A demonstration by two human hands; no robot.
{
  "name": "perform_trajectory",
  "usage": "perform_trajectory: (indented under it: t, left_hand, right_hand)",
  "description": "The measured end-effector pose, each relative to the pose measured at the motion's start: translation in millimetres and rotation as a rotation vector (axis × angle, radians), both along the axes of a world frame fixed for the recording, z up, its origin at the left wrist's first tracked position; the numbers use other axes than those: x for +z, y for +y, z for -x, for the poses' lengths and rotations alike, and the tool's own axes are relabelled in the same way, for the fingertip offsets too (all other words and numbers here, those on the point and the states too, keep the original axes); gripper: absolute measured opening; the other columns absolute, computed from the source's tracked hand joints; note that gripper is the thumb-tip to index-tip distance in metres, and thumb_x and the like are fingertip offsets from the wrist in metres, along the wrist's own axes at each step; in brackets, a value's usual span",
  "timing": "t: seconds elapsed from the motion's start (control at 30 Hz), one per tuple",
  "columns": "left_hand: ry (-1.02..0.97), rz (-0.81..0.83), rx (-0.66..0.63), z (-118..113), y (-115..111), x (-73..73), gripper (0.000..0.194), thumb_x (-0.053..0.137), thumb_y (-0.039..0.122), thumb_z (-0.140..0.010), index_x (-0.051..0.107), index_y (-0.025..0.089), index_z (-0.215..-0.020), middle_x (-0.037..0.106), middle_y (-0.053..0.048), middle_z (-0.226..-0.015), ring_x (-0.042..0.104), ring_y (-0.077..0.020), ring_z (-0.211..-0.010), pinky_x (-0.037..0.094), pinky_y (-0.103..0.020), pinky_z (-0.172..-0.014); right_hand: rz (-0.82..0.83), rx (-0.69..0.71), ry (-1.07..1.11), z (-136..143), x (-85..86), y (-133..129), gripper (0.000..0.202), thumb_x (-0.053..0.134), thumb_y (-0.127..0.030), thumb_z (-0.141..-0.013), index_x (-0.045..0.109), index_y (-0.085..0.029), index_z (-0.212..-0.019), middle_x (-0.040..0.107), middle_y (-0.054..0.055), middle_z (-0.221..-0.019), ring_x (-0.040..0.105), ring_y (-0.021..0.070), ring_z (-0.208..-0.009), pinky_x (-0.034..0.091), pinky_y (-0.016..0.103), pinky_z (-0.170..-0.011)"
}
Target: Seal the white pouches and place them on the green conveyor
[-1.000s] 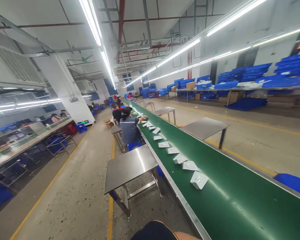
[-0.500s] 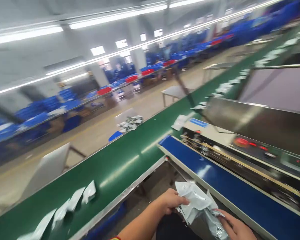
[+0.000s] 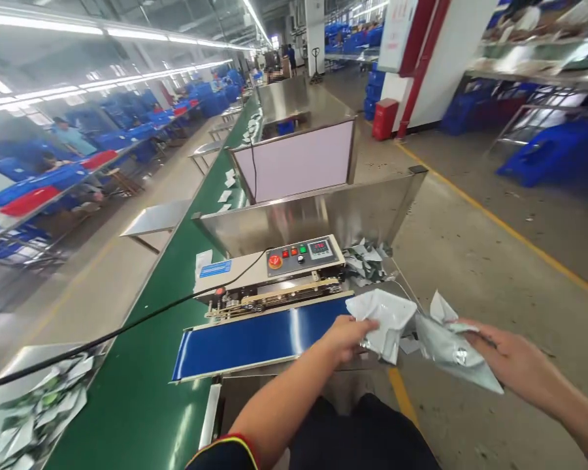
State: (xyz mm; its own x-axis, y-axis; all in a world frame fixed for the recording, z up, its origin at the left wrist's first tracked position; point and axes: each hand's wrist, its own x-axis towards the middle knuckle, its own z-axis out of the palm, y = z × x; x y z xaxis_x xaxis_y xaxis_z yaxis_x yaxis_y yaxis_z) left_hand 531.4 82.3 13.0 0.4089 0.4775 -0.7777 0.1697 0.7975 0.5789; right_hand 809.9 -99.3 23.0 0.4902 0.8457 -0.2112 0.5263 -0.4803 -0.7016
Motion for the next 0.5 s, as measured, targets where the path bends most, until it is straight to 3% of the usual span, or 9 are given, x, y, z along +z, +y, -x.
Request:
perform_trajectory:
  t: [0.1,0.13,0.23,0.37,0.5]
  left_hand:
    - [-0.103,0.107,0.031,-68,27,1.5,0.028,0.097,0.012,-0.079,0.080,0.013,-0.101,0.082,-0.008,-0.094,0.074,-0.0175,-0.072,0.063,-0.029,-0.069]
    - [-0.115,0.111,0.062,-88,35,0.1,0.032,0.099,0.011,-0.077,0.079,0.013,-0.101,0.081,-0.008,-0.094,0.074,-0.0168,-0.072,0.062,-0.028,-0.069]
    - [-0.074,0.067,0.232,-133,58,-7.6,0.042,0.104,0.011,-0.071,0.076,0.013,-0.102,0.080,-0.007,-0.095,0.074,-0.0164,-0.072,0.062,-0.028,-0.070]
    - [0.105,0.042,0.497,-158,86,-20.1,0.041,0.102,0.012,-0.074,0.072,0.013,-0.102,0.078,-0.007,-0.091,0.073,-0.0176,-0.075,0.061,-0.028,-0.069]
    - [0.234,0.055,0.645,-162,107,-28.7,0.026,0.091,0.014,-0.088,0.067,0.013,-0.100,0.075,-0.008,-0.095,0.070,-0.0181,-0.080,0.058,-0.028,-0.072]
  right_hand:
    - [-0.008,-0.033,-0.194,-39,12.3,38,0.050,0.045,-0.059,-0.104,0.089,-0.037,-0.117,0.070,0.009,-0.064,0.073,0.0356,-0.061,0.057,0.044,-0.059]
    - [-0.044,-0.014,-0.256,-48,14.7,56,0.050,0.045,-0.053,-0.105,0.088,-0.032,-0.121,0.074,0.011,-0.071,0.076,0.0349,-0.069,0.058,0.042,-0.065]
    - [-0.219,0.094,-0.432,-66,14.5,124,0.051,0.040,-0.036,-0.109,0.082,-0.020,-0.132,0.081,0.020,-0.121,0.078,0.0347,-0.114,0.060,0.041,-0.097]
    - [-0.347,0.358,-0.567,-62,-5.1,226,0.049,0.043,-0.018,-0.108,0.072,-0.014,-0.148,0.064,0.022,-0.159,0.059,0.0373,-0.148,0.045,0.050,-0.127]
    - [-0.275,0.763,-0.517,-26,-43.3,306,0.052,0.059,-0.006,-0.096,0.071,-0.014,-0.147,0.062,0.023,-0.161,0.054,0.0381,-0.151,0.043,0.053,-0.129]
